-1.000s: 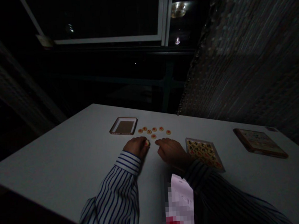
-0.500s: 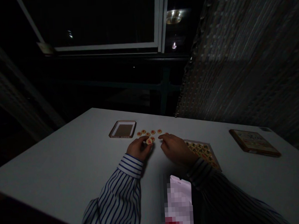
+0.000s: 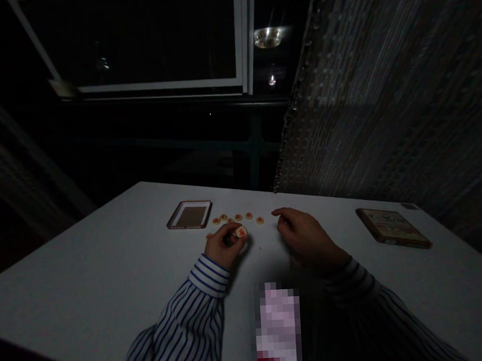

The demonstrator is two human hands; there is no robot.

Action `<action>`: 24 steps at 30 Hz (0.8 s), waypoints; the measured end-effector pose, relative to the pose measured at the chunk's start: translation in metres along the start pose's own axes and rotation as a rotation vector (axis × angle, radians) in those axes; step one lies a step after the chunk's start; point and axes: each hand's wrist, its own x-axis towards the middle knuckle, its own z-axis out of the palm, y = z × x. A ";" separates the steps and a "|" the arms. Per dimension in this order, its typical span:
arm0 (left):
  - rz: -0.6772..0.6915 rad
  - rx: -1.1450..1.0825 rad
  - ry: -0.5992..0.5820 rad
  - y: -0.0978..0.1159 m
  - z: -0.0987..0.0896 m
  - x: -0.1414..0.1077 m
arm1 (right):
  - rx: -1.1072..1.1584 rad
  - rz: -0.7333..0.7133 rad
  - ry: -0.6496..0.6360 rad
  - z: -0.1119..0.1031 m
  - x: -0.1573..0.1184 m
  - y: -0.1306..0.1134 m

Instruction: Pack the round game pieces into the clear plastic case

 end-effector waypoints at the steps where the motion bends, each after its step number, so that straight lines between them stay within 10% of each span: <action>1: -0.020 -0.040 -0.003 0.001 0.002 0.000 | 0.005 0.005 0.006 -0.003 -0.001 0.002; 24: -0.092 -0.279 -0.225 0.053 0.064 0.015 | -0.012 0.045 0.069 -0.037 -0.005 0.028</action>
